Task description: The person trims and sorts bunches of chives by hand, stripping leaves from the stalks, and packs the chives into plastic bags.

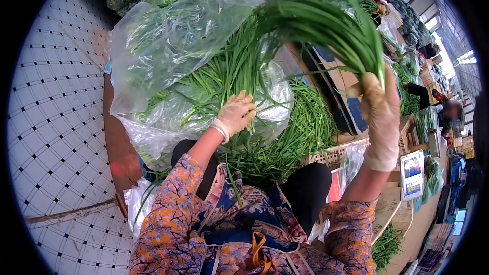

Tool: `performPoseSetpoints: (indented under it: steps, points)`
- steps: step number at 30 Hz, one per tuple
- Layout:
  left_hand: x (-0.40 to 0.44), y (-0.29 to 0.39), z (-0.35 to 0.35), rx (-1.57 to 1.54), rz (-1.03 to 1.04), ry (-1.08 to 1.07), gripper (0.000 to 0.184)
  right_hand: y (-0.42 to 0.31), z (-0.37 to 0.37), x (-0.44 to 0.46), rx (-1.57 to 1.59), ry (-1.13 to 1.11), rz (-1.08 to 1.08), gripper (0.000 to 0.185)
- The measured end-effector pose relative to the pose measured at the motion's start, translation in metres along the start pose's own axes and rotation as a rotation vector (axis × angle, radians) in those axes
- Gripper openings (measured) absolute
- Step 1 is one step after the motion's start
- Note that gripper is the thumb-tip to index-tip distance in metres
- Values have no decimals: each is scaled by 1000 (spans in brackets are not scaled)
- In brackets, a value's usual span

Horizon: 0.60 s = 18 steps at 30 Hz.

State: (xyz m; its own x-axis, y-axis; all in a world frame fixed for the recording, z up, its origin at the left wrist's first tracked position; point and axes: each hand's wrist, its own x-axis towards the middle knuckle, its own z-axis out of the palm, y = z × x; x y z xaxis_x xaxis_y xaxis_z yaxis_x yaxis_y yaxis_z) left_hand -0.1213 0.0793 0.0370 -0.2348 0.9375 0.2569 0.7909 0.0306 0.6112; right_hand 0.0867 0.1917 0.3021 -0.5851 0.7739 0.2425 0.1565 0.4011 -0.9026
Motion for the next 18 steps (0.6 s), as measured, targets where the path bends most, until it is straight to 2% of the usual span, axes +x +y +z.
performPoseSetpoints:
  steps: [2, 3, 4, 5, 6, 8, 9, 10, 11, 12, 14, 16, 17, 18]
  points:
    - [-4, 37, -13, 387, -67, -82, 33, -1, -2, -13, 82, -14, -89, 37]
    - [-12, 54, -13, 405, 6, 54, 34, -5, 6, -22, 102, 13, -55, 38]
    - [-21, 72, -15, 272, 2, 10, 34, -8, 14, -29, 124, 39, -21, 38]
    - [-33, 77, -3, -12, 23, 33, 35, -2, 22, -34, 194, 21, 84, 40]
    - [-41, 89, 1, -342, 13, -52, 41, 14, 33, -40, 221, -53, 133, 40]
    - [-64, 106, 17, -1232, -209, -216, 50, 45, 54, -52, 262, -200, 234, 39]
    - [-74, 104, 25, -1429, -239, -273, 53, 56, 71, -63, 433, -282, 389, 39]
    - [-87, 100, 33, -1626, -272, -330, 57, 88, 87, -72, 419, -308, 517, 38]
    - [-101, 99, 41, -1613, -384, -406, 60, 112, 103, -83, 539, -319, 687, 40]
    - [-115, 89, 56, -1429, -483, -606, 66, 153, 111, -92, 540, -415, 683, 40]
    - [-147, 70, 80, -904, -548, -723, 69, 168, 112, -107, 424, -439, 799, 38]
    - [-161, 75, 64, -1145, -689, -496, 72, 163, 103, -111, 541, -401, 749, 36]
    - [-159, 77, 49, -1211, -650, -426, 74, 163, 98, -113, 558, -398, 614, 38]
    - [-153, 87, 30, -1292, -546, -323, 75, 154, 95, -114, 561, -388, 611, 38]
